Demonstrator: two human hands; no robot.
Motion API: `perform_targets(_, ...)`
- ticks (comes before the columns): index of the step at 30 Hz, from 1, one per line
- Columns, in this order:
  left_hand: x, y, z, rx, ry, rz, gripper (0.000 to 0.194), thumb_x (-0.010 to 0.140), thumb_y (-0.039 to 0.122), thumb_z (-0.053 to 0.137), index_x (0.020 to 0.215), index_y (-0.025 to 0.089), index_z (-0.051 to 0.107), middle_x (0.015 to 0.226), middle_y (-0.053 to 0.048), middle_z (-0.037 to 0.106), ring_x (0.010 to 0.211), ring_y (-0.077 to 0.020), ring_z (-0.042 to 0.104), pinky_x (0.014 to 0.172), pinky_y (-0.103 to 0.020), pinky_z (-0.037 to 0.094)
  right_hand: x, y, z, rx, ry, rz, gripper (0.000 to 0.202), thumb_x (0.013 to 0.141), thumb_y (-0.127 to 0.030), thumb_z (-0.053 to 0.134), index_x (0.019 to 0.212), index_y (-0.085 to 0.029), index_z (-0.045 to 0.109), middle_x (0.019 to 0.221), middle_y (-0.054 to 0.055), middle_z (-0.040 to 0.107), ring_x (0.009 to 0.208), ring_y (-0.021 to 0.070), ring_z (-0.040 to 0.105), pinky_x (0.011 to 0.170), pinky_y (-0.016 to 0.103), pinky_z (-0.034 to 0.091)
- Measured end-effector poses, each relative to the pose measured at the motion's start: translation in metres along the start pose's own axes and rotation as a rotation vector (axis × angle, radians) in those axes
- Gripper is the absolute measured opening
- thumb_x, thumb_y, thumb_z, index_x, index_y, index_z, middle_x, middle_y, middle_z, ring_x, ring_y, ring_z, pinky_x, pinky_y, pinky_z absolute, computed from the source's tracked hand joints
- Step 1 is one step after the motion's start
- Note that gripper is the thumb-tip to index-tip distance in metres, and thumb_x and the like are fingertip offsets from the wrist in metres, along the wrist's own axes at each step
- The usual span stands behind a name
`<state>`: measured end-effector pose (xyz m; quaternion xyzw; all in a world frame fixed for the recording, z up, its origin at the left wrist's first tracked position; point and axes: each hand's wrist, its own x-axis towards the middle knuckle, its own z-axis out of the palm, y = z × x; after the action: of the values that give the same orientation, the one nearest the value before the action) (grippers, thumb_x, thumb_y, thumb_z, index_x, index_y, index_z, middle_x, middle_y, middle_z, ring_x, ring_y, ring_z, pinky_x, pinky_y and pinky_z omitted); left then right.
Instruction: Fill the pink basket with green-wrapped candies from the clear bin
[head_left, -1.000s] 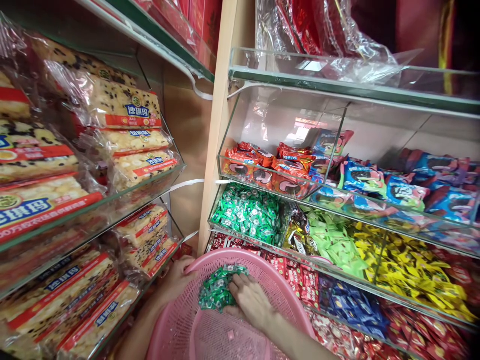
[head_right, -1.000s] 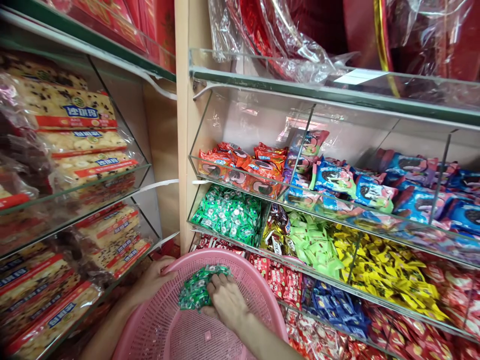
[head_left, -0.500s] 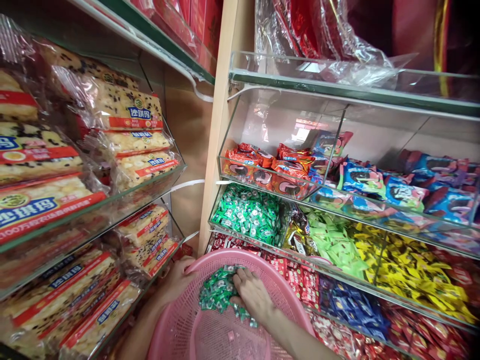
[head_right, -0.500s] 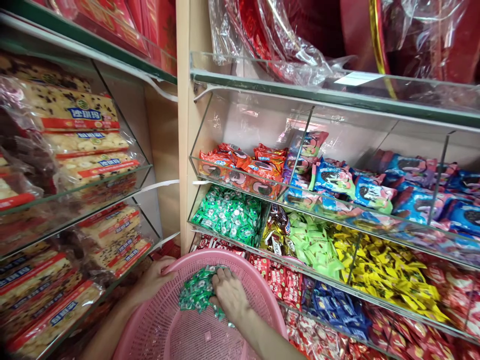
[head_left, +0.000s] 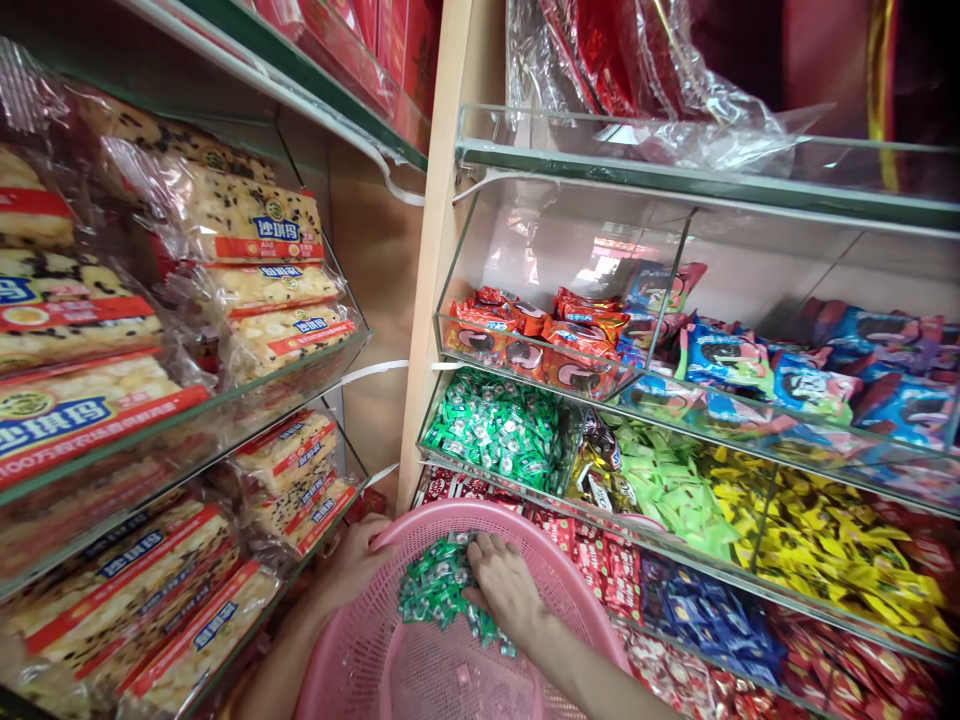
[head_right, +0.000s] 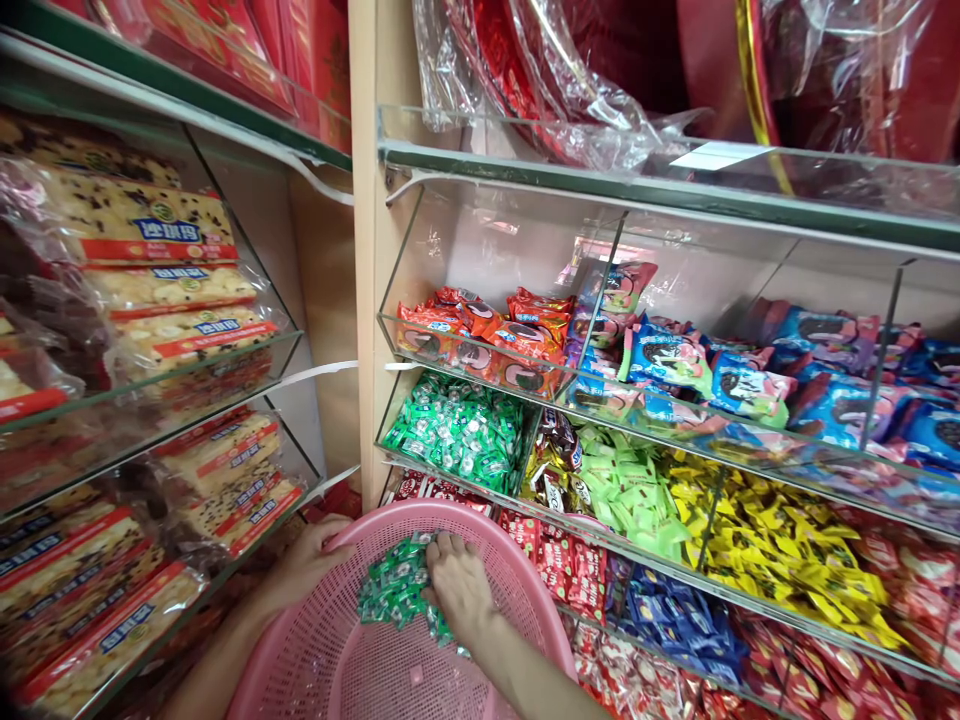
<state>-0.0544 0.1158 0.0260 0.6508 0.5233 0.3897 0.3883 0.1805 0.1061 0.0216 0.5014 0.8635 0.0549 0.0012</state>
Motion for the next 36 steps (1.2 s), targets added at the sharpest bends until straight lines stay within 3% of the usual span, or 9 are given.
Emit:
perform_targets(4, 0.001, 0.0, 0.0, -0.014, 0.01, 0.004, 0.013, 0.069, 0.024, 0.058, 0.061, 0.015, 0.063, 0.078, -0.002, 0.062, 0.077, -0.0195, 0.057, 0.07, -0.027, 0.044, -0.003, 0.006, -0.005, 0.039, 0.043, -0.015, 0.046, 0.072, -0.043, 0.068, 0.105, -0.015, 0.054, 0.107, 0.011, 0.058, 0.097, 0.0259, 0.054, 0.079, 0.036, 0.043)
perform_targets(7, 0.001, -0.001, 0.0, -0.005, 0.008, 0.002, 0.012, 0.071, 0.023, 0.056, 0.065, 0.015, 0.064, 0.08, -0.003, 0.061, 0.078, -0.0196, 0.057, 0.072, -0.027, 0.044, -0.009, 0.015, -0.013, 0.081, 0.028, 0.017, 0.04, 0.081, -0.052, 0.055, 0.097, -0.015, 0.056, 0.099, 0.01, 0.061, 0.09, 0.0245, 0.058, 0.072, 0.033, 0.043)
perform_targets(12, 0.002, -0.005, 0.001, 0.015, 0.0, 0.006, 0.012, 0.071, 0.023, 0.057, 0.07, 0.014, 0.065, 0.081, -0.003, 0.061, 0.08, -0.0198, 0.058, 0.074, -0.027, 0.044, -0.026, 0.024, -0.011, 0.055, -0.139, 0.028, 0.038, 0.084, -0.051, 0.05, 0.094, -0.015, 0.059, 0.09, 0.009, 0.065, 0.084, 0.0229, 0.061, 0.068, 0.03, 0.043)
perform_targets(17, 0.002, -0.004, 0.0, 0.023, 0.004, 0.013, 0.014, 0.071, 0.024, 0.057, 0.071, 0.014, 0.067, 0.081, -0.004, 0.062, 0.079, -0.0201, 0.057, 0.074, -0.028, 0.044, -0.034, 0.009, 0.004, -0.018, -0.295, 0.043, 0.04, 0.079, -0.052, 0.056, 0.087, -0.014, 0.066, 0.088, 0.013, 0.066, 0.086, 0.0262, 0.062, 0.071, 0.033, 0.044)
perform_targets(23, 0.001, 0.001, -0.001, 0.003, 0.024, 0.006, 0.015, 0.069, 0.025, 0.059, 0.07, 0.014, 0.069, 0.08, -0.004, 0.064, 0.078, -0.0201, 0.058, 0.073, -0.028, 0.045, -0.025, 0.011, -0.001, -0.003, -0.273, 0.081, 0.029, 0.082, -0.04, 0.059, 0.094, -0.015, 0.066, 0.094, 0.01, 0.067, 0.09, 0.0242, 0.061, 0.074, 0.031, 0.044)
perform_targets(32, 0.001, 0.004, 0.0, -0.01, 0.029, -0.014, 0.013, 0.067, 0.024, 0.059, 0.069, 0.014, 0.068, 0.078, -0.003, 0.063, 0.077, -0.0196, 0.058, 0.072, -0.027, 0.045, -0.03, 0.019, 0.008, 0.006, -0.167, 0.075, 0.031, 0.084, -0.043, 0.055, 0.089, -0.014, 0.066, 0.088, 0.01, 0.067, 0.085, 0.0237, 0.062, 0.071, 0.031, 0.042)
perform_targets(36, 0.001, 0.003, 0.0, -0.001, 0.027, -0.006, 0.014, 0.067, 0.025, 0.059, 0.068, 0.014, 0.068, 0.08, -0.004, 0.063, 0.077, -0.0201, 0.058, 0.072, -0.028, 0.045, -0.033, 0.019, 0.007, -0.013, -0.218, 0.109, 0.03, 0.082, -0.043, 0.058, 0.089, -0.015, 0.066, 0.089, 0.01, 0.067, 0.087, 0.0243, 0.062, 0.072, 0.031, 0.043)
